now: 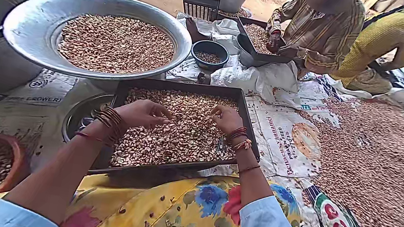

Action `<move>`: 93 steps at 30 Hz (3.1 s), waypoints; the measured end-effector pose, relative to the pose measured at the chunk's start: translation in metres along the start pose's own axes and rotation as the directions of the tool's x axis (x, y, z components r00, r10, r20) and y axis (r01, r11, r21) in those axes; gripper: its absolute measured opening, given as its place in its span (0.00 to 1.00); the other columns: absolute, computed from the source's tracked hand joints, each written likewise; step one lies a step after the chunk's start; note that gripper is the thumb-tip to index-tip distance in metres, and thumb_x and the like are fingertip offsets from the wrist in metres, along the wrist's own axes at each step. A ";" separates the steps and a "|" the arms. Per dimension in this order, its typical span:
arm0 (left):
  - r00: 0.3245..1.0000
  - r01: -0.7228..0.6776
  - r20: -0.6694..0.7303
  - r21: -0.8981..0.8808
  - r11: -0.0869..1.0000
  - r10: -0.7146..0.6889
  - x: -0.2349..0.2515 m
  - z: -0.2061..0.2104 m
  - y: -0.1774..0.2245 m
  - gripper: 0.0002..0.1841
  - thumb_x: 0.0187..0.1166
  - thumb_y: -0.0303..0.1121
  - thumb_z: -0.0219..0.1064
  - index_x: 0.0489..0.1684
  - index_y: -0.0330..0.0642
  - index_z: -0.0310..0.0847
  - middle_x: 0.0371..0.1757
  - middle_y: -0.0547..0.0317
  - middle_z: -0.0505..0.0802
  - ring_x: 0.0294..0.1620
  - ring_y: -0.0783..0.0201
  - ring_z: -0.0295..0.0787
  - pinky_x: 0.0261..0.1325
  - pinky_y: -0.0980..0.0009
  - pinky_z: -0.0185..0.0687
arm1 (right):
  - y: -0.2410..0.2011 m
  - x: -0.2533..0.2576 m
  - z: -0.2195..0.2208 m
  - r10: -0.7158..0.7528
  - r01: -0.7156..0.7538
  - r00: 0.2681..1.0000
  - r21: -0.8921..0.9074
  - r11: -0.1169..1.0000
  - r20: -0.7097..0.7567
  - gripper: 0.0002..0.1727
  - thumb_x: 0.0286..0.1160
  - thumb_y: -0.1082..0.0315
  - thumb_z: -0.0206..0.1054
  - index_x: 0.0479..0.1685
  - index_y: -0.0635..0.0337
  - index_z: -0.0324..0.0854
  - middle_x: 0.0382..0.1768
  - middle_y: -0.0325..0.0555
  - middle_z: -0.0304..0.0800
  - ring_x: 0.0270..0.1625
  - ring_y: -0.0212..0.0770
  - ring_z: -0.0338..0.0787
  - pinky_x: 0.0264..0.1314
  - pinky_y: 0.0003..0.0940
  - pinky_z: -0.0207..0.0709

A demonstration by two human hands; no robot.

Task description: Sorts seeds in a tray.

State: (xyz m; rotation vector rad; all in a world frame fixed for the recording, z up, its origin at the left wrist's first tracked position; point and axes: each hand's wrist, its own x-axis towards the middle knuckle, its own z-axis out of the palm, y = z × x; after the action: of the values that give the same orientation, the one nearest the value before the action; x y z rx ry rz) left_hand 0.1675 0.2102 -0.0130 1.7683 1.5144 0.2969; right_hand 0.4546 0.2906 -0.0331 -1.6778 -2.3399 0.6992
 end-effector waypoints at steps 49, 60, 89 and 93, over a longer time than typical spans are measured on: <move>0.960 -0.098 -0.246 0.157 0.983 0.135 0.012 0.056 0.036 0.12 0.85 0.33 0.64 0.56 0.42 0.91 0.57 0.45 0.92 0.58 0.47 0.89 0.66 0.44 0.79 | 0.012 0.018 -0.014 0.224 -0.161 0.967 -0.395 0.904 0.120 0.16 0.82 0.63 0.65 0.63 0.58 0.88 0.67 0.62 0.87 0.73 0.64 0.84 0.71 0.68 0.71; 0.988 -0.154 0.042 0.393 0.907 0.149 0.012 0.078 0.055 0.13 0.84 0.32 0.64 0.58 0.45 0.91 0.63 0.42 0.89 0.71 0.41 0.83 0.65 0.40 0.79 | -0.011 -0.030 -0.043 -0.450 0.369 0.881 0.387 0.845 0.144 0.06 0.78 0.67 0.72 0.43 0.58 0.93 0.35 0.33 0.94 0.33 0.21 0.85 0.42 0.23 0.80; 0.935 -0.079 0.334 -0.140 0.987 0.122 -0.008 0.011 0.016 0.05 0.80 0.27 0.70 0.42 0.33 0.89 0.39 0.57 0.94 0.39 0.67 0.91 0.52 0.67 0.87 | -0.016 -0.012 -0.011 0.000 0.122 0.917 -0.283 0.951 0.398 0.20 0.82 0.58 0.68 0.68 0.55 0.84 0.61 0.58 0.91 0.66 0.61 0.88 0.69 0.68 0.73; 0.869 0.145 0.495 -0.258 0.955 0.001 -0.023 -0.009 0.008 0.09 0.86 0.29 0.63 0.52 0.33 0.84 0.43 0.53 0.96 0.39 0.62 0.96 0.44 0.66 0.91 | 0.002 -0.010 -0.022 0.211 -0.047 0.898 -0.393 0.918 0.387 0.24 0.79 0.56 0.73 0.69 0.59 0.83 0.65 0.66 0.86 0.69 0.65 0.85 0.71 0.67 0.72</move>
State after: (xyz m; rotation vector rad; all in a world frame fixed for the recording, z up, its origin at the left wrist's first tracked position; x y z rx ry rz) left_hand 0.1619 0.1929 0.0047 1.4108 1.1013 0.0172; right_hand 0.4689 0.2873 -0.0135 -2.0320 -2.8292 0.7369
